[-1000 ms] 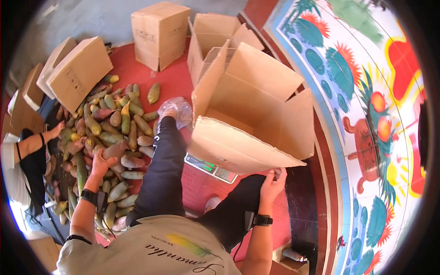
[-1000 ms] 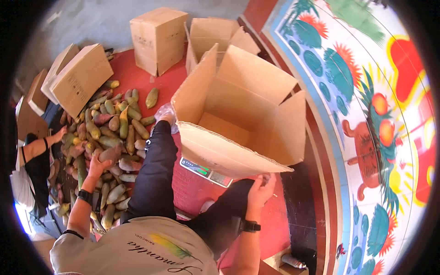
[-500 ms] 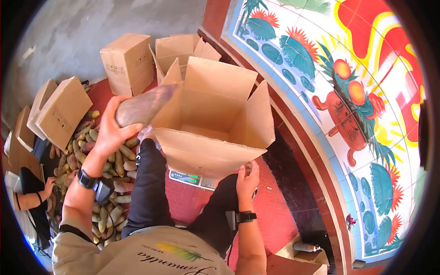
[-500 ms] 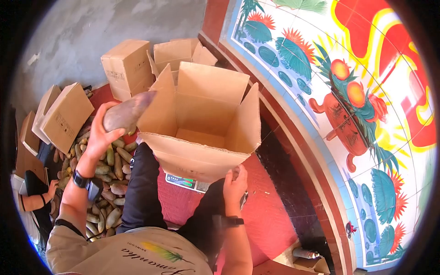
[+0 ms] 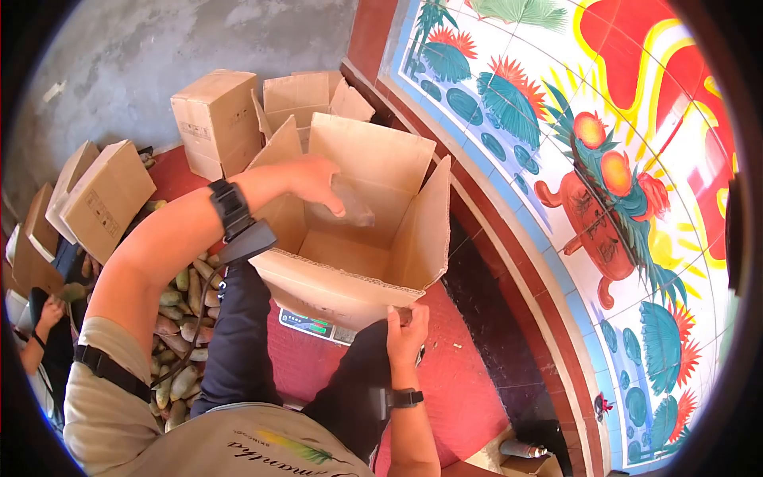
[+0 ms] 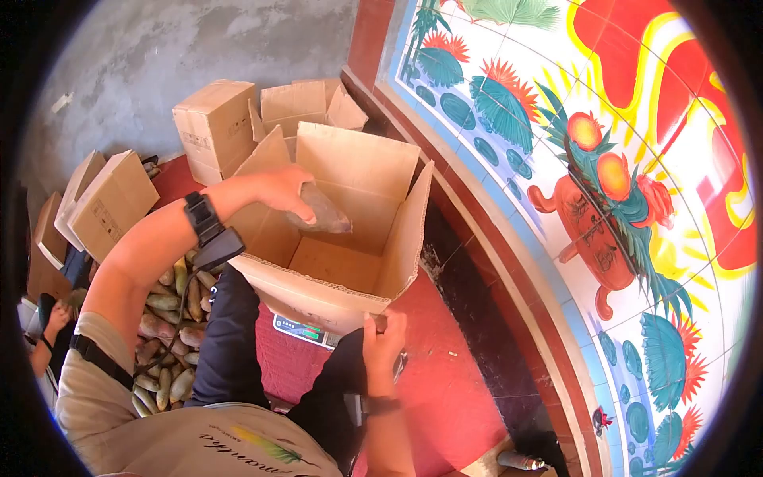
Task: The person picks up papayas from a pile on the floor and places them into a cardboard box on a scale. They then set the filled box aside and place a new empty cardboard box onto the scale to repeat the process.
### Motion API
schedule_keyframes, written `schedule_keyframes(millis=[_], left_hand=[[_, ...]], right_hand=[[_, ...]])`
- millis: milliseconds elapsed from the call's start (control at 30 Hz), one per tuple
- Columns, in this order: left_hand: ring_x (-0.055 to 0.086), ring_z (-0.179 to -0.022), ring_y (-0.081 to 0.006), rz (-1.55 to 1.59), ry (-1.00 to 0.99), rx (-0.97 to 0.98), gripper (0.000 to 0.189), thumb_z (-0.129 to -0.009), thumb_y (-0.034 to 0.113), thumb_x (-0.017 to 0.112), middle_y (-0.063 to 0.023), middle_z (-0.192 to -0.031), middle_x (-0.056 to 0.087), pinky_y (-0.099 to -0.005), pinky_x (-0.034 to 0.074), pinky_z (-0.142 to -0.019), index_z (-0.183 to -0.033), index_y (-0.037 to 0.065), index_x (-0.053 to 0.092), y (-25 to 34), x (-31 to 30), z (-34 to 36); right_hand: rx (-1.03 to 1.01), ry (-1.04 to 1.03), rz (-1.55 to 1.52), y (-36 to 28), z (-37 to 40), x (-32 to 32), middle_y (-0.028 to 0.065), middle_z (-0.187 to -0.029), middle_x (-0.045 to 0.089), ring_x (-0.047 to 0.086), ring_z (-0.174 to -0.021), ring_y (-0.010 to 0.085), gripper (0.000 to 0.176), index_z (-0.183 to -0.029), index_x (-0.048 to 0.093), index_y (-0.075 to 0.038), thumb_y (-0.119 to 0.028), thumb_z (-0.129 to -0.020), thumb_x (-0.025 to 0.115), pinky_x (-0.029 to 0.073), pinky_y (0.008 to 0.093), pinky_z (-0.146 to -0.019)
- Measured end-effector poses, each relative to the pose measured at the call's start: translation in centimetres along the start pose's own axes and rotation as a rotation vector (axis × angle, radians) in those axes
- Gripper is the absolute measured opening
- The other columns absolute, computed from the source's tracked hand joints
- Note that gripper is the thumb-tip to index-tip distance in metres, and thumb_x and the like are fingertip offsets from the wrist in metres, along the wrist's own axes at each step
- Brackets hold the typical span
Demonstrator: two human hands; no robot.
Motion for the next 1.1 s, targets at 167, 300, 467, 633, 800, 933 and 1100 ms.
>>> schedule_keyframes(millis=[167,300,467,633,800,933,1100], left_hand=[[0.052,-0.107,-0.0321,-0.081,-0.281,-0.038,0.083,-0.057,0.043,0.074,-0.0211,-0.115,0.053,-0.0365,0.043,-0.088,-0.119,-0.006,0.048,2.6,2.4,-3.9],[0.055,-0.102,-0.0324,-0.087,-0.287,-0.024,0.085,-0.055,0.04,0.077,-0.0214,-0.112,0.056,-0.0366,0.045,-0.084,-0.119,-0.006,0.048,3.3,3.6,-6.3],[0.058,-0.094,-0.03,-0.125,-0.412,-0.051,0.079,-0.054,0.039,0.079,-0.0199,-0.104,0.059,-0.0361,0.047,-0.077,-0.113,-0.006,0.053,1.5,8.4,-8.5],[0.06,-0.089,-0.0235,-0.16,-0.592,-0.079,0.063,-0.061,0.035,0.076,-0.0166,-0.097,0.062,-0.0318,0.05,-0.068,-0.108,-0.003,0.057,1.3,10.1,-7.1],[0.059,-0.088,-0.0209,0.121,-0.525,0.001,0.041,-0.08,0.033,0.064,-0.0106,-0.095,0.063,-0.0297,0.049,-0.067,-0.107,0.002,0.059,1.5,8.6,-6.1],[0.059,-0.087,-0.0209,0.098,-0.581,0.031,0.045,-0.084,0.043,0.057,-0.0095,-0.092,0.064,-0.032,0.048,-0.071,-0.103,0.003,0.062,3.0,7.4,-3.9],[0.059,-0.092,-0.0266,0.149,-0.677,0.274,0.064,-0.086,0.058,0.04,-0.0147,-0.1,0.064,-0.0387,0.045,-0.081,-0.101,0.0,0.063,5.0,5.5,2.1]], right_hand=[[0.06,0.003,-0.088,0.2,0.2,0.2,0.0072,-0.076,0.049,0.052,-0.063,0.016,0.023,-0.088,0.051,-0.001,-0.006,-0.075,0.068,0.044,0.0271,-0.057],[0.065,-0.012,-0.129,0.9,0.4,0.4,0.0115,-0.08,0.05,0.052,-0.062,0.0217,0.023,-0.091,0.054,0.0,-0.007,-0.074,0.067,0.043,0.0312,-0.057],[-0.01,-0.057,-0.073,0.5,0.1,0.3,0.0132,-0.086,0.052,0.054,-0.068,0.0251,0.024,-0.093,0.055,-0.001,-0.007,-0.073,0.067,0.045,0.033,-0.06],[0.012,-0.09,-0.071,0.2,0.1,0.4,0.0137,-0.088,0.052,0.055,-0.076,0.0288,0.023,-0.093,0.055,-0.002,-0.005,-0.072,0.066,0.046,0.035,-0.064],[-0.017,-0.071,-0.044,-0.1,-0.1,0.3,0.0142,-0.087,0.052,0.055,-0.076,0.0297,0.021,-0.092,0.056,-0.002,-0.007,-0.074,0.065,0.046,0.0358,-0.066],[-0.028,-0.034,-0.017,0.0,0.0,0.0,0.0146,-0.087,0.052,0.054,-0.076,0.0307,0.02,-0.092,0.056,-0.002,-0.008,-0.075,0.065,0.046,0.0371,-0.066],[-0.043,-0.096,0.001,-0.9,-0.3,1.1,0.0162,-0.083,0.05,0.051,-0.074,0.0337,0.014,-0.086,0.053,0.001,-0.004,-0.076,0.061,0.042,0.0391,-0.066]])
Point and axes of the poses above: each hand's wrist, its own z-axis away from the middle knuckle, its own x-axis out of the palm, y = z × x, the point moved 6 cm from there along -z, towards the middle knuckle
